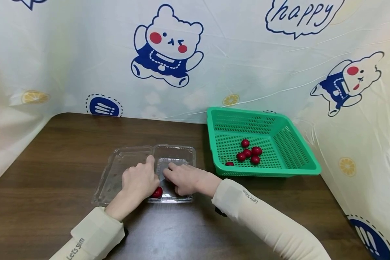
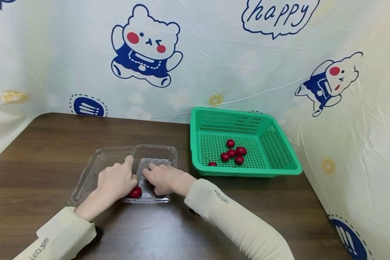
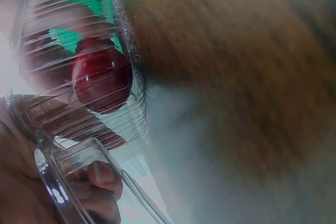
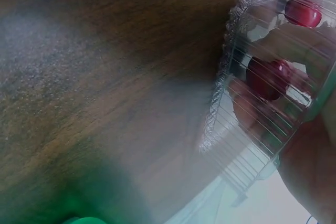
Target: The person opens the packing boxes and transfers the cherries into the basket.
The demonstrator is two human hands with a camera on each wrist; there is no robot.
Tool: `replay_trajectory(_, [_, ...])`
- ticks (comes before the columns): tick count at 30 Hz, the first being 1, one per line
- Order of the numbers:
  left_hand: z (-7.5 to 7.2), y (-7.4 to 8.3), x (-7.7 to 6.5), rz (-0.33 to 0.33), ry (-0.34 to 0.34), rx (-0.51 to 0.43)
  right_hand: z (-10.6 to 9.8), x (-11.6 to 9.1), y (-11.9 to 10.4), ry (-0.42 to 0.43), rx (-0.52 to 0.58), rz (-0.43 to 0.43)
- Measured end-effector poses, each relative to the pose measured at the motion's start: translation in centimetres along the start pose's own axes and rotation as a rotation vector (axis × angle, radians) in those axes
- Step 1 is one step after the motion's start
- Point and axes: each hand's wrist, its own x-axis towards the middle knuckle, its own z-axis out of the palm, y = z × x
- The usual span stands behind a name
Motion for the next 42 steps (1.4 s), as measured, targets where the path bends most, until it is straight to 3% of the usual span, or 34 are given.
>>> replay_trajectory(7, [0.2,-0.1,0.1,0.002,0.006,-0.001,-0.2,-0.1,0.2,0.036,-0.027,-0.037])
replay_trajectory(24, [0.1,0.0,0.0,-0.010,0.000,-0.001,-1.2,-0.4,0.7,0.060,0.024,-0.037])
replay_trajectory(42, [0.1,0.0,0.1,-0.008,-0.002,-0.007,-3.0,-0.9,1.3,0.094,-0.016,-0.019])
